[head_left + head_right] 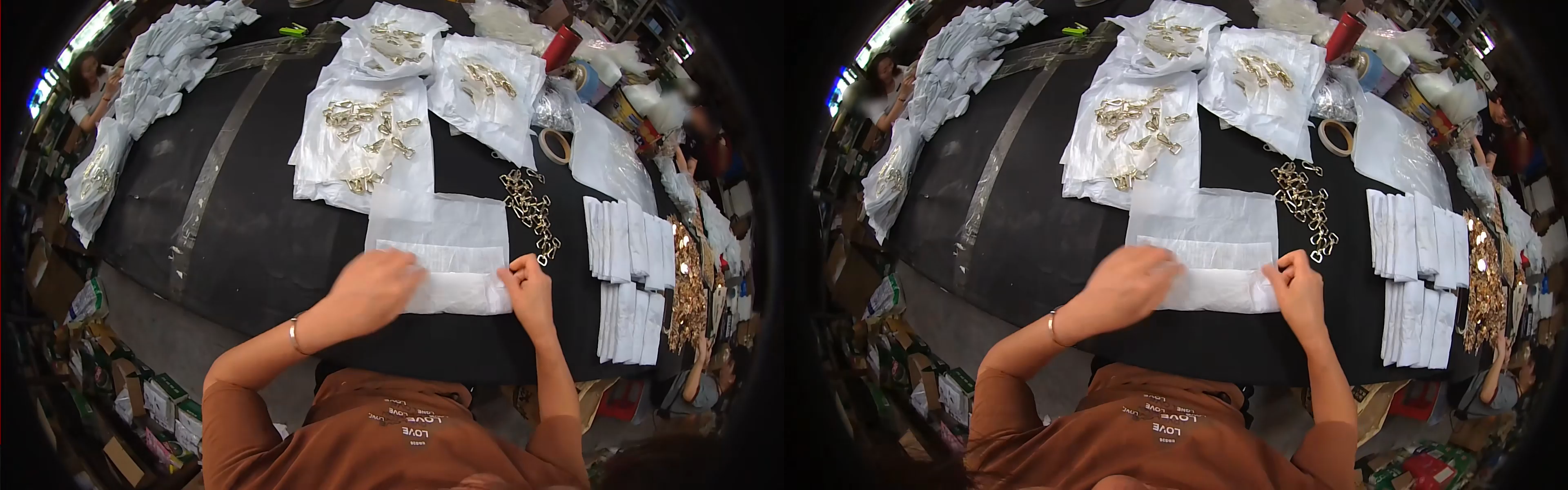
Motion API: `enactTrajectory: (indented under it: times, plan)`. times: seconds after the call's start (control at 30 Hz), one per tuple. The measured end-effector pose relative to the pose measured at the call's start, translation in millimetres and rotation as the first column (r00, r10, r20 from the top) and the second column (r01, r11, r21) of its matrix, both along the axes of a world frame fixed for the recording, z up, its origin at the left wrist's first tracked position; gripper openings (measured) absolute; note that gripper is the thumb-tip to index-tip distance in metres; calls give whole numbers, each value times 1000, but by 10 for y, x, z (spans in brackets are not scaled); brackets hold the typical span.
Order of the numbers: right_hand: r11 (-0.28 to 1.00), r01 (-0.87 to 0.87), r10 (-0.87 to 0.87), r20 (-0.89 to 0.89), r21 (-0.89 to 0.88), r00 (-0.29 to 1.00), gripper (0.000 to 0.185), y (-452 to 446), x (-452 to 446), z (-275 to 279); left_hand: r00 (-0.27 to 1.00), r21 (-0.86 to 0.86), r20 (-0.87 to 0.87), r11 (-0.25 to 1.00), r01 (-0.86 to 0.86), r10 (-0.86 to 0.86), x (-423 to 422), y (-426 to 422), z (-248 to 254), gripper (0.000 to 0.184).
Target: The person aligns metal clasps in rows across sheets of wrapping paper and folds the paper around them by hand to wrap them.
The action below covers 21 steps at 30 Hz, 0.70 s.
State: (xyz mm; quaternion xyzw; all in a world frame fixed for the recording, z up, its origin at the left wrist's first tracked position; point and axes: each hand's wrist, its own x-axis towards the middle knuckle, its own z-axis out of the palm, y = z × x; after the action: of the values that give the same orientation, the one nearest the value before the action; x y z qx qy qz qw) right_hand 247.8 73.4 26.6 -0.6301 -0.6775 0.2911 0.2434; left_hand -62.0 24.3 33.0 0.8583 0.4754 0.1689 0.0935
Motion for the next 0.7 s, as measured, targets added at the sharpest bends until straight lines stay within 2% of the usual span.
enactTrajectory:
  times: [0.03,0.07,0.13,0.2,0.23,0.37,0.43,0.47,0.5,0.53,0.6,0.63,0.7]
  plan:
    - [997,70,-71,-40,-29,997,21,-7,29,48,977,117,84,976,185,-195,104,41,-32,35]
    - [997,78,-79,-37,-25,996,21,-34,53,118,975,122,86,974,193,-204,184,85,-71,35]
    - [959,38,-44,-13,-280,999,20,-129,102,284,934,239,110,922,306,-339,330,189,-178,39]
    - [853,5,-5,0,-522,1000,19,-225,168,367,875,352,123,845,403,-469,434,264,-276,42]
    - [851,15,-17,1,-525,1000,19,-287,194,330,869,350,126,841,412,-478,452,270,-294,42]
    - [995,-61,37,-253,-85,967,17,-490,154,27,864,224,146,866,446,-483,454,286,-306,55]
    - [937,-218,258,-117,274,959,19,-439,-17,-21,859,-6,240,884,467,-452,512,425,-233,53]
    - [936,-211,252,-118,280,960,19,-398,-93,-91,857,-2,236,881,473,-459,580,562,-195,53]
    - [851,-379,406,1,363,914,18,-346,-162,-185,897,-378,401,858,348,-187,666,745,-153,52]
    - [732,-537,535,133,420,834,21,-319,-223,-230,891,-707,434,663,247,132,704,909,-118,50]
    - [734,-532,538,117,423,835,27,-360,-332,-224,662,-696,663,614,372,351,704,1225,-408,51]
    - [734,-533,547,99,420,831,34,-374,-374,-221,554,-652,713,698,296,430,640,1197,-366,59]
    - [742,-529,556,62,412,829,49,-376,-402,-216,588,-432,758,893,128,283,342,1174,-643,66]
